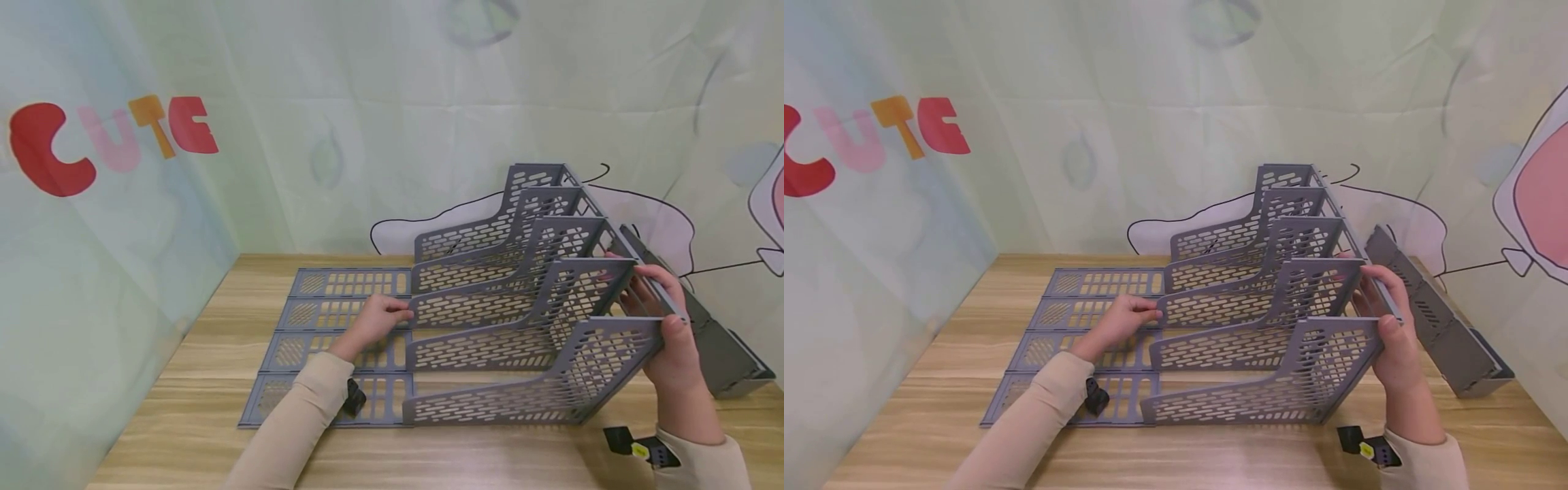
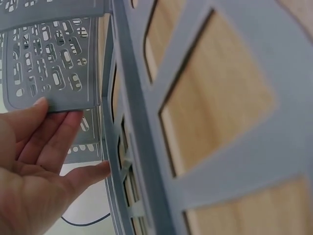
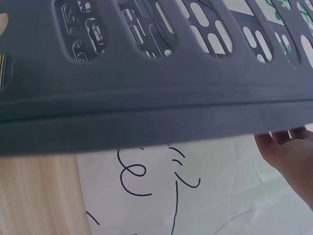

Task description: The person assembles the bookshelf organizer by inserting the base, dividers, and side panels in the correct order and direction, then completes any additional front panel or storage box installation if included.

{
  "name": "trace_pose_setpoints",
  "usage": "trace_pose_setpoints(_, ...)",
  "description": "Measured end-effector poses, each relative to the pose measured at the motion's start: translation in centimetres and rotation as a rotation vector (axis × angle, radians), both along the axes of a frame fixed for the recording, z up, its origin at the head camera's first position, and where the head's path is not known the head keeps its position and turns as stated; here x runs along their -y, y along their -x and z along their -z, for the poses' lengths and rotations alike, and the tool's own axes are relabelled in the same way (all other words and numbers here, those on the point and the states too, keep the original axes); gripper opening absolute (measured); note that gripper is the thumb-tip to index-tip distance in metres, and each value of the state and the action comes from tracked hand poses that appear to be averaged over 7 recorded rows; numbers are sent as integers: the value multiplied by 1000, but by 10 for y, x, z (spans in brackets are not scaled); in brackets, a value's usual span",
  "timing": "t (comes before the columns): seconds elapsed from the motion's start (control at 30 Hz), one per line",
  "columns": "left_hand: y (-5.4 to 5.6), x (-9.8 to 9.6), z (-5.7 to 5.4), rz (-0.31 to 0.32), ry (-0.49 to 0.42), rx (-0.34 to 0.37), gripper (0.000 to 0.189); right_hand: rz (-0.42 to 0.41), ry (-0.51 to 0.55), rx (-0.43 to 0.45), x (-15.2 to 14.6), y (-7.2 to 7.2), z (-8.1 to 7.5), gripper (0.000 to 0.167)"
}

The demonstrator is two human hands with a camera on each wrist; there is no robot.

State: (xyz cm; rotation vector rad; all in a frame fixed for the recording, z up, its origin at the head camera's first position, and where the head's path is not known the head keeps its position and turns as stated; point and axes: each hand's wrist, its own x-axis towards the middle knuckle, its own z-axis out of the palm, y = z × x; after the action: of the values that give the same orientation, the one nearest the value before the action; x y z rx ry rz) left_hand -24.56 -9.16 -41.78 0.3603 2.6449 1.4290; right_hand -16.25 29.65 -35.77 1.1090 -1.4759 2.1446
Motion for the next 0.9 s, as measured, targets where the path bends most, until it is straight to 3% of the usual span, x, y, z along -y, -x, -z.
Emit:
trace_pose_setpoints(0.17, -1, -1, -1, -11, 8, 18, 21, -11, 1, 5, 0, 0, -1, 52)
trace_pose_setpoints(0.57, 2, -1, -2, 60, 51, -29, 15, 19, -14, 18, 0, 0, -3, 52)
trace_pose_setpoints(0.73, 6, 2, -9, 66, 71, 58, 18, 9, -27, 9, 0, 0, -3, 52)
trace_pose_setpoints(0.83, 13, 4, -18, 51, 78, 105, 25, 6, -34, 1, 0, 0, -3, 52)
trace_pose_setpoints(0.9, 21, 4, -23, 24, 49, 98, 28, 10, -32, 0, 0, 0, -3, 52)
